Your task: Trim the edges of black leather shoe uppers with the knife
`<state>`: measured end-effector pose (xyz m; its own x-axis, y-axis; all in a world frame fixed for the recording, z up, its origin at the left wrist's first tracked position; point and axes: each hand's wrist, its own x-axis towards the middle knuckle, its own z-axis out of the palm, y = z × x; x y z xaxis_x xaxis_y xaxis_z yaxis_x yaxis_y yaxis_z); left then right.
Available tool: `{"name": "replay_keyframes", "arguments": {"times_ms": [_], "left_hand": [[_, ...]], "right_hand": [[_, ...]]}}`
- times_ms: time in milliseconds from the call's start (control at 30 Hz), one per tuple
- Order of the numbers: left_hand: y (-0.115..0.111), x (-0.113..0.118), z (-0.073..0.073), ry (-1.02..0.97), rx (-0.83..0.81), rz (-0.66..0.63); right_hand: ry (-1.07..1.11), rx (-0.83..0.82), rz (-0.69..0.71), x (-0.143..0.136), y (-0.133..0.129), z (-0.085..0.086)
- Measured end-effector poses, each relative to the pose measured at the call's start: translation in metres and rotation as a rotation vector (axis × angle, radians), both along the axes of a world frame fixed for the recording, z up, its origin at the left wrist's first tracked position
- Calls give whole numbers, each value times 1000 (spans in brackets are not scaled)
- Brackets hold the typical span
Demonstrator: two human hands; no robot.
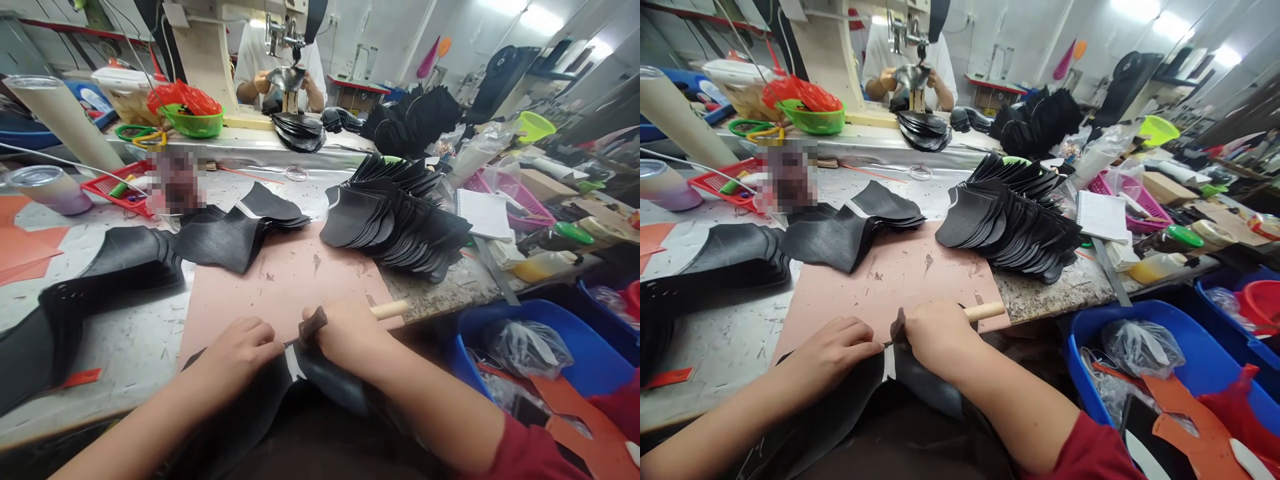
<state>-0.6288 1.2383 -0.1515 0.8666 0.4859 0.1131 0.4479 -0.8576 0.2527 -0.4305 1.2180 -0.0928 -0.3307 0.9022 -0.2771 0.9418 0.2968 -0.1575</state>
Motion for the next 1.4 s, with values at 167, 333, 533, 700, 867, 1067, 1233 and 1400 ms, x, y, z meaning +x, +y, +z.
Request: {"name": "replay_keyframes", "arguments": {"times_ms": [167,333,533,700,867,1067,1233,1400], "left_hand": [[3,-4,4,-15,-160,25],[7,-11,3,11,-190,-12],[10,-19,3,4,-223,-5],[13,-26,3,4,-244,-12],[14,-34,2,-20,-187,-29],[14,-42,5,-8,-212,-24],[13,-50,3,-23,-237,-11],[14,-55,3,-28,-210,-20]], "right_hand": [[63,70,31,-5,1,-1],[24,84,84,-10,2,5],[-13,-34,104,-11,6,6],[86,-8,71,-17,7,5],[16,-31,142,-28,8,4],[13,-73,217,-38,12,5],[6,-12,229,-47,14,6],[-74,-63,288,-56,17,7]]}}
